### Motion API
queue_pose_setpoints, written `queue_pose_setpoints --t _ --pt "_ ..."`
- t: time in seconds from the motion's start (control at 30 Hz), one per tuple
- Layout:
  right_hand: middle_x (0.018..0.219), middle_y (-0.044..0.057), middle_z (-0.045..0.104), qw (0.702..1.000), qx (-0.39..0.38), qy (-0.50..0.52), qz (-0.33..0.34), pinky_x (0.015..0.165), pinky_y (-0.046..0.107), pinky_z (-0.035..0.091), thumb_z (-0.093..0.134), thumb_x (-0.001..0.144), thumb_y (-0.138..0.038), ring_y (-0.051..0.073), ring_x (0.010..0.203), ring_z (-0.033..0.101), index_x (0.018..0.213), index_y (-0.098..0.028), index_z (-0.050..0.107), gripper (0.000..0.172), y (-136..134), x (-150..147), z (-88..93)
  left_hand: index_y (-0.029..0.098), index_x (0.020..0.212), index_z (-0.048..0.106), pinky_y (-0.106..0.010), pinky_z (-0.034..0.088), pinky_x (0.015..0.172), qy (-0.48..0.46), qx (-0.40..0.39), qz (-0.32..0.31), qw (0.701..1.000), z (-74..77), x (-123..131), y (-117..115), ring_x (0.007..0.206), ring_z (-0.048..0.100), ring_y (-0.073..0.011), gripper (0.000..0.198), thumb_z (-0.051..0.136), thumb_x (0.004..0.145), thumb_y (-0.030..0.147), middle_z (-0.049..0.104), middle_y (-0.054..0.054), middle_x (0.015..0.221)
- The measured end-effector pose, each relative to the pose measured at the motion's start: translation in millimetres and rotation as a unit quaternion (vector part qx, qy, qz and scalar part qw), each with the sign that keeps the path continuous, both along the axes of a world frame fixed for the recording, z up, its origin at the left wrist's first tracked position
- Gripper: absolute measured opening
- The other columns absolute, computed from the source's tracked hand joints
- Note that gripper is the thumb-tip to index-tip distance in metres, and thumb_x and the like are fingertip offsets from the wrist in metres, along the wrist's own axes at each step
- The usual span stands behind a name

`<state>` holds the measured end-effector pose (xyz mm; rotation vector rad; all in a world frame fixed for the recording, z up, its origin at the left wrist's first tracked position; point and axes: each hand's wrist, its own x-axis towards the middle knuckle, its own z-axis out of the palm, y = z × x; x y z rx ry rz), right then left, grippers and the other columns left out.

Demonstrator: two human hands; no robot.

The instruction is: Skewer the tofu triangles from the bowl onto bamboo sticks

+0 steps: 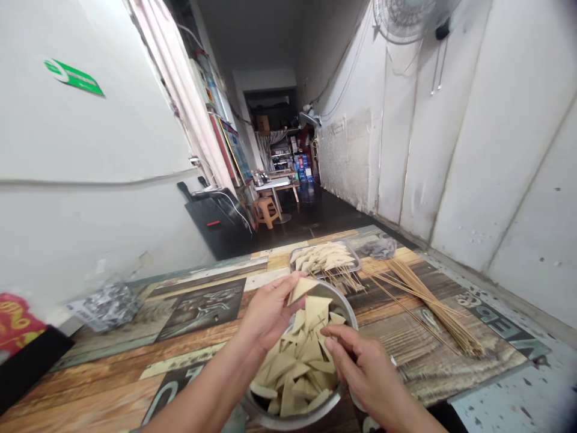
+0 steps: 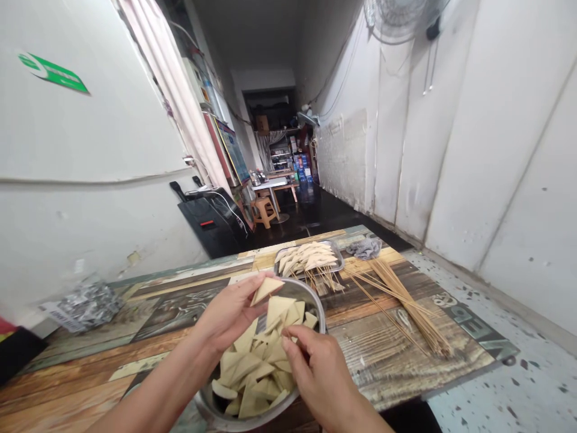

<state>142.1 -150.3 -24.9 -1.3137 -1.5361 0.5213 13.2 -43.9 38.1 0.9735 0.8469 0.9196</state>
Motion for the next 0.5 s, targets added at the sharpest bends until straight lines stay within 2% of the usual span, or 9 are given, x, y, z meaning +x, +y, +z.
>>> queue_pose_setpoints --t 0.1,0.17,0.2,0.23,0.3,0.33,0.4,0.5 --pt "0.057 0.0 0.06 1.0 -0.014 0.014 -0.016 0.05 0.018 0.041 0.044 0.087 -0.027 0.012 0.052 0.055 0.089 -0.017 0.065 0.023 -6 11 -3.0 0.014 0.088 0.066 -0.027 0.046 0.073 0.048 0.047 -0.005 0.998 -2.0 -8 16 0.082 0.06 -0.0165 0.023 0.057 0.076 0.032 0.066 -0.009 0.089" --pt "0.052 -0.002 0.055 0.997 -0.029 0.043 -0.053 0.045 0.018 0.039 0.045 0.087 -0.031 0.011 0.046 0.05 0.091 -0.015 0.064 0.026 -10 19 -5.8 0.016 0.086 0.067 -0.029 0.044 0.077 0.151 0.112 -0.019 0.982 -9.3 -16 29 0.086 0.059 -0.019 0.025 0.057 0.074 0.036 0.067 -0.008 0.089" --pt "0.05 -0.002 0.053 0.996 -0.034 0.055 -0.068 0.042 0.018 0.038 0.045 0.086 -0.032 0.01 0.044 0.048 0.093 -0.014 0.064 0.027 -11 22 -7.1 0.017 0.08 0.068 -0.028 0.043 0.077 0.231 0.174 -0.012 0.957 -14.7 -20 34 0.085 0.059 -0.0202 0.022 0.061 0.07 0.035 0.067 -0.007 0.086" --pt "0.049 -0.002 0.052 0.994 -0.038 0.061 -0.076 0.042 0.018 0.037 0.046 0.086 -0.033 0.01 0.043 0.047 0.093 -0.013 0.064 0.028 -12 25 -8.4 0.018 0.074 0.069 -0.028 0.041 0.077 0.308 0.213 -0.04 0.926 -20.9 -23 39 0.086 0.058 -0.0219 0.018 0.064 0.066 0.033 0.067 -0.007 0.082" --pt "0.05 -0.002 0.051 0.994 -0.043 0.063 -0.08 0.042 0.018 0.038 0.047 0.085 -0.034 0.01 0.044 0.046 0.093 -0.013 0.065 0.029 -14 28 -10.5 0.019 0.062 0.068 -0.029 0.039 0.075 0.422 0.258 -0.073 0.866 -33.6 -25 44 0.081 0.058 -0.0244 0.012 0.068 0.059 0.03 0.065 -0.006 0.067" --pt "0.05 -0.002 0.051 0.994 -0.044 0.062 -0.078 0.042 0.018 0.038 0.048 0.085 -0.034 0.01 0.044 0.047 0.092 -0.013 0.065 0.029 -14 29 -11.4 0.02 0.06 0.067 -0.029 0.038 0.074 0.449 0.268 -0.087 0.848 -39.4 -23 44 0.079 0.058 -0.0249 0.011 0.071 0.054 0.028 0.063 -0.005 0.063" --pt "0.048 -0.002 0.05 0.994 -0.045 0.064 -0.076 0.041 0.018 0.038 0.048 0.084 -0.034 0.011 0.044 0.047 0.092 -0.013 0.066 0.028 -15 29 -13.3 0.021 0.056 0.066 -0.028 0.037 0.072 0.456 0.273 -0.094 0.842 -48.3 -17 41 0.076 0.057 -0.025 0.015 0.075 0.044 0.021 0.059 -0.003 0.058" --pt "0.047 -0.003 0.047 0.993 -0.051 0.078 -0.066 0.04 0.018 0.037 0.047 0.085 -0.035 0.01 0.042 0.045 0.096 -0.014 0.065 0.03 -16 30 -16.4 0.021 0.044 0.06 -0.027 0.035 0.07 0.423 0.258 -0.09 0.864 -55.5 -5 36 0.07 0.054 -0.0232 0.02 0.075 0.036 0.011 0.05 0.0 0.049"
